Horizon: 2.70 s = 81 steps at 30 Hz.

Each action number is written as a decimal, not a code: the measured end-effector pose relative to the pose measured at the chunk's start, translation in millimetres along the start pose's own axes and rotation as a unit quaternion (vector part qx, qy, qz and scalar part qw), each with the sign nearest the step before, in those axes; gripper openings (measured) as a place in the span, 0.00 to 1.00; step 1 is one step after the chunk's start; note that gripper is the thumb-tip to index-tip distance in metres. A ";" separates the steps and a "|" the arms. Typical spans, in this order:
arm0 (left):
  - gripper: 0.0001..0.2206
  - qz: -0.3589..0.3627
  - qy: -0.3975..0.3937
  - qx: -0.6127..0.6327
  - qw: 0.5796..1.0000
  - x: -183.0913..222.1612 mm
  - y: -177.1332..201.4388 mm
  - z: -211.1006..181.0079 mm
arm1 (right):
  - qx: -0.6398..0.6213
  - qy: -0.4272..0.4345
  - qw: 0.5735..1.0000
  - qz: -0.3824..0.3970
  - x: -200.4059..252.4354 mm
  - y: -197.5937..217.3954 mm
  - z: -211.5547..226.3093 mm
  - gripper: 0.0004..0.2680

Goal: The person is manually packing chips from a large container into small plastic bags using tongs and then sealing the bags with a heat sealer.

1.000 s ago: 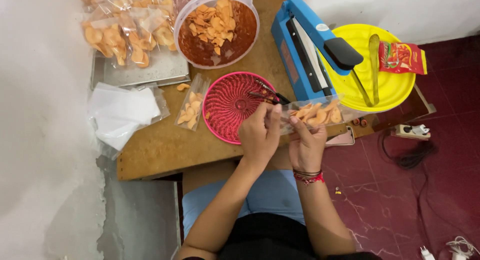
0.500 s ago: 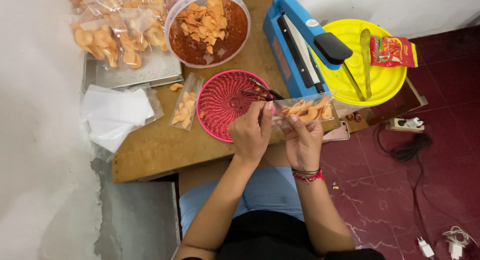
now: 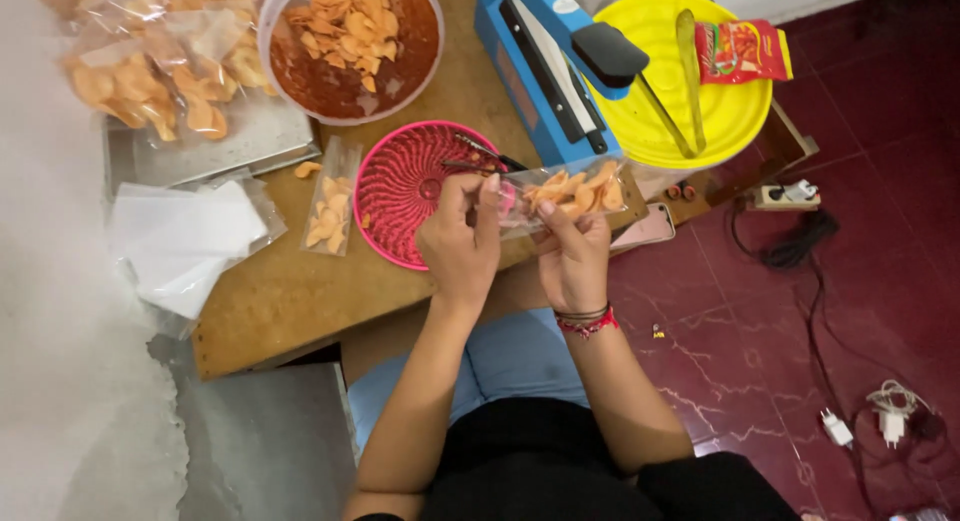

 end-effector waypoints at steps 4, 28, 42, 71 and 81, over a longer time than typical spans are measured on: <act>0.10 -0.007 -0.014 0.002 1.000 -2.5 -0.2 -5.9 | 0.030 0.012 0.999 0.005 0.7 -4.4 8.7 0.10; 0.09 0.005 -0.008 0.075 0.997 -15.0 2.9 -27.8 | -0.010 0.014 0.999 0.034 -17.4 17.5 17.1 0.06; 0.11 0.188 0.128 0.164 0.960 -19.4 5.5 -30.3 | 0.004 0.018 1.000 0.013 -7.5 6.9 25.7 0.03; 0.17 0.216 0.101 0.147 0.960 -11.0 -75.4 -30.8 | 0.117 0.085 0.990 -0.008 -81.7 64.3 79.5 0.10; 0.21 0.215 0.087 0.032 0.972 -24.8 -101.5 -33.5 | 0.143 0.078 0.987 -0.012 -131.6 72.5 83.3 0.09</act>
Point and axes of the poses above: each hand's wrist, its own x-axis away from the middle knuckle, its own y-axis out of the back of the hand, z = x × y, the point moved 4 cm from there along -x, towards the middle knuckle, and after that the axes turned 7 degrees about -z, right-handed, at the moved point
